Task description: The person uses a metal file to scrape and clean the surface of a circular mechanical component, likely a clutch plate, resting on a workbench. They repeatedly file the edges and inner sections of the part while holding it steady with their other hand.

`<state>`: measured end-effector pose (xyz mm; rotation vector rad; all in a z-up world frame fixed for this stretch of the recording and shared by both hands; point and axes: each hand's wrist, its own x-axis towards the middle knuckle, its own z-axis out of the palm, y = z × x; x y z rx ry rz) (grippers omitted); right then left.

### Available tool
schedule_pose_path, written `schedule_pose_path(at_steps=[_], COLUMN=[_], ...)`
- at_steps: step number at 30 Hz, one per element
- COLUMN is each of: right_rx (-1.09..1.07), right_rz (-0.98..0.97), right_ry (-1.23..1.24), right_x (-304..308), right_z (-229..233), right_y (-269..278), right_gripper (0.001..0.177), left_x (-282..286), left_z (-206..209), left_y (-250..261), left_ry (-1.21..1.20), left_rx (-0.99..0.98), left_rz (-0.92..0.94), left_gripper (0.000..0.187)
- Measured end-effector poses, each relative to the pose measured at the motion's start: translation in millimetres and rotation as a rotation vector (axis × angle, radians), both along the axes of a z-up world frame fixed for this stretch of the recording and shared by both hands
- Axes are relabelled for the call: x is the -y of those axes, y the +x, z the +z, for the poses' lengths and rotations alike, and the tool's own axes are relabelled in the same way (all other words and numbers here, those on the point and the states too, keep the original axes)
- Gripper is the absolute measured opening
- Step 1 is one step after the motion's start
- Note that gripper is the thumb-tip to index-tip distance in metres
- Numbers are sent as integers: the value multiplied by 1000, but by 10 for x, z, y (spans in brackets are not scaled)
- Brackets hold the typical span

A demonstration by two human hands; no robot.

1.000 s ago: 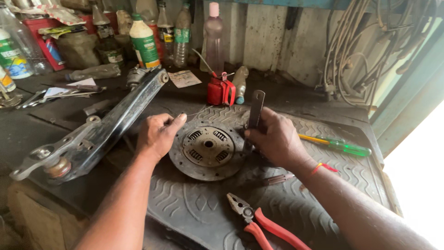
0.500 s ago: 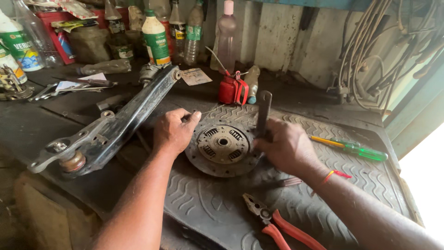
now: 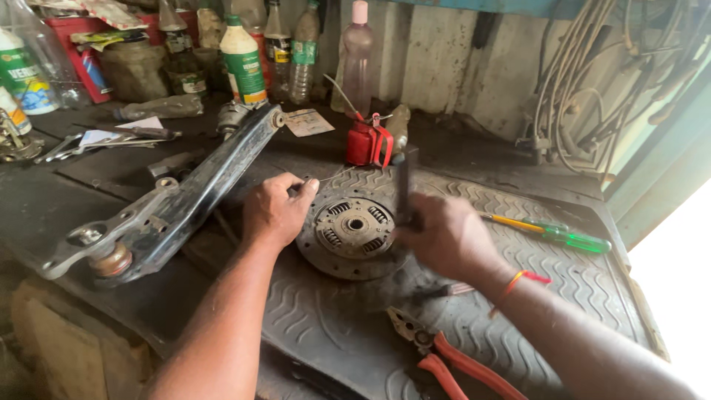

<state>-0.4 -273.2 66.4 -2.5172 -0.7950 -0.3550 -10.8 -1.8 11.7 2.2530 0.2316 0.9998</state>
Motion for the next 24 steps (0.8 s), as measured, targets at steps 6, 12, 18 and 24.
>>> schedule_pose_path(at_steps=[6, 12, 18, 24], right_rx=[91, 22, 84, 37], right_rz=[81, 45, 136, 5], right_ry=[23, 89, -56, 47], right_x=[-16, 21, -80, 79], right_z=[-114, 15, -91, 40], right_y=[-109, 9, -205, 34], right_gripper=[27, 26, 25, 22], left_x=[-20, -32, -42, -43], left_z=[-7, -23, -28, -22], left_y=[6, -1, -10, -31], left_ry=[-7, 12, 19, 15], left_rx=[-24, 8, 42, 70], left_rz=[-5, -5, 5, 29], left_gripper=[39, 38, 37, 36])
